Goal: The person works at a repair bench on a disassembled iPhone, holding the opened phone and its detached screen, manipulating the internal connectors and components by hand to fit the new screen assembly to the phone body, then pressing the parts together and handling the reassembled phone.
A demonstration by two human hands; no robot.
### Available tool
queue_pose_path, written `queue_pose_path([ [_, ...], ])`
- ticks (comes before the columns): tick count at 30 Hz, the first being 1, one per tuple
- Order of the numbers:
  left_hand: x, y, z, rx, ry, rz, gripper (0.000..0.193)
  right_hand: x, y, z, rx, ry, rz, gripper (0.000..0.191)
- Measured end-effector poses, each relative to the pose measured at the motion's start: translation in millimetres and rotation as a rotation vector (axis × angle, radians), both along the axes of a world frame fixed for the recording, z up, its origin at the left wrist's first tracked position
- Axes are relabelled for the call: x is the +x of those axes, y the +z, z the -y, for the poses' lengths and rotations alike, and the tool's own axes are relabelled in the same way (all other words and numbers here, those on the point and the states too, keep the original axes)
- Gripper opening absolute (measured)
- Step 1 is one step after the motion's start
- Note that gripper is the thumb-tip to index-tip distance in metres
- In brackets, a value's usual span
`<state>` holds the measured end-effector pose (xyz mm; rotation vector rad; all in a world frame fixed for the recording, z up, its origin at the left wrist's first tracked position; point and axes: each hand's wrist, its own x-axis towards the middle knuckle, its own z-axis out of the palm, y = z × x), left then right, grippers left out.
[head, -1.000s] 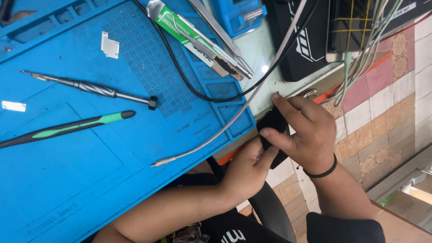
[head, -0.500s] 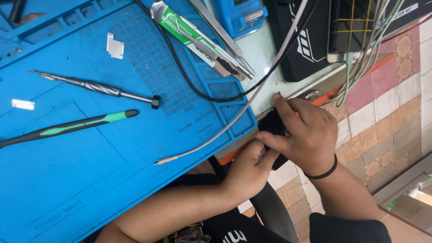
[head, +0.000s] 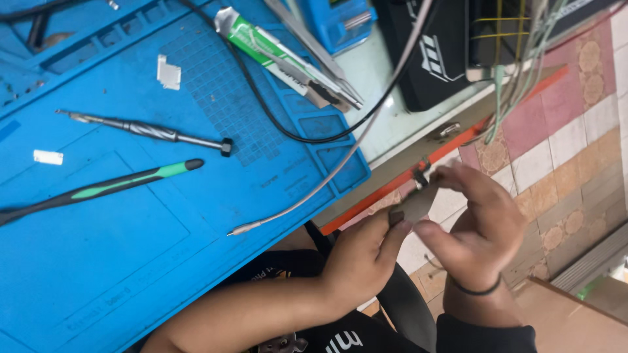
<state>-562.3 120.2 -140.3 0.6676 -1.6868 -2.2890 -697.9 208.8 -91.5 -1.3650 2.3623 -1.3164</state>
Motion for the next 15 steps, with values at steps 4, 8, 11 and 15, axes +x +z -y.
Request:
queue_pose_path([
  [4, 20.7, 20.8, 10.6, -0.256, -0.036, -0.080, 0.026, -0.5, 16.9, -31.2, -0.278, 0.085, 0.703, 0.068],
  [8, 49.7, 35.7, 21.3, -0.413, -0.074, -0.203, 0.037, -8.4, 34.4, -38.7, -0.165, 0.320, 0.936, 0.056],
  [11, 75.4, 45.9, 26.5, -0.557, -0.070, -0.193, 0.042, 7.4, 52.6, -37.9, -0.029, 0.456, 0.805, 0.046],
  [15, 111.7, 63.2, 29.3, -0.657, -0.052, -0.223, 0.042, 39.3, 79.9, -20.9, -0.035, 0.628, 0.691, 0.041],
])
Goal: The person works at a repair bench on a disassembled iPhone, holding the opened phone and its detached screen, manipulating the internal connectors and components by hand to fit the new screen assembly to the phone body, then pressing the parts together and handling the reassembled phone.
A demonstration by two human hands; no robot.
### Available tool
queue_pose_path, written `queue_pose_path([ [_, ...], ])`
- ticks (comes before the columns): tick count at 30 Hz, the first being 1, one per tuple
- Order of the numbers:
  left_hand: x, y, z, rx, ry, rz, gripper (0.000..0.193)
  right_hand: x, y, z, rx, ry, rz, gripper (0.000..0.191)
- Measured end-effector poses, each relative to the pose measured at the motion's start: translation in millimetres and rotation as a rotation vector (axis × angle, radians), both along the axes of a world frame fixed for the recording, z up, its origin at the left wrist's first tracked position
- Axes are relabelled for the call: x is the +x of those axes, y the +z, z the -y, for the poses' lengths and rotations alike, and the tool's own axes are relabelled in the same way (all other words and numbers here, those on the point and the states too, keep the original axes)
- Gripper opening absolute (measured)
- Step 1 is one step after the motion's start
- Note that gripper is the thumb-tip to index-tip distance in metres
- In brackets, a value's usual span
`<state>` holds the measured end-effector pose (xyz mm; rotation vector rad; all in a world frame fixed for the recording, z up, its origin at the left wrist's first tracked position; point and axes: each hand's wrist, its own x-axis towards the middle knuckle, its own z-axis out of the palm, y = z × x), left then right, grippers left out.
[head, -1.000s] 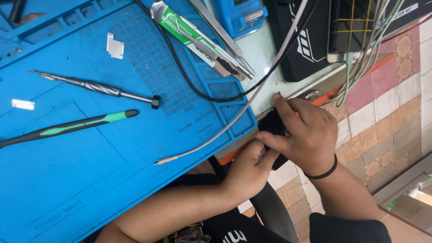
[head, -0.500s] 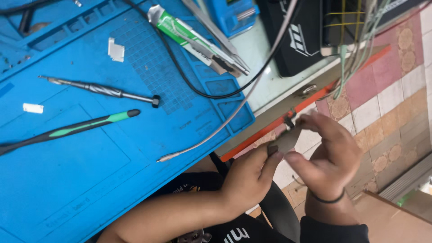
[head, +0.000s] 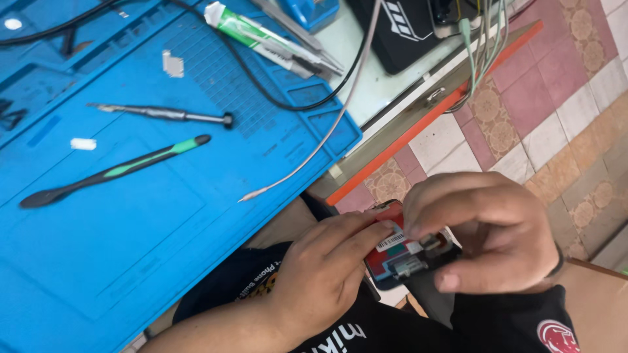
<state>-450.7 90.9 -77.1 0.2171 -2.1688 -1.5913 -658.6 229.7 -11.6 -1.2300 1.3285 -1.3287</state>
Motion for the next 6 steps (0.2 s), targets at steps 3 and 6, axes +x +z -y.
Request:
queue_pose_path([
  [3, 26.7, 14.5, 2.4, -0.124, 0.048, -0.063, 0.038, 24.5, 21.2, 9.1, -0.075, 0.075, 0.035, 0.034],
  [6, 56.7, 33.8, 8.8, -0.300, 0.099, -0.105, 0.038, 44.9, 45.5, 15.8, -0.167, 0.187, -0.062, 0.028],
])
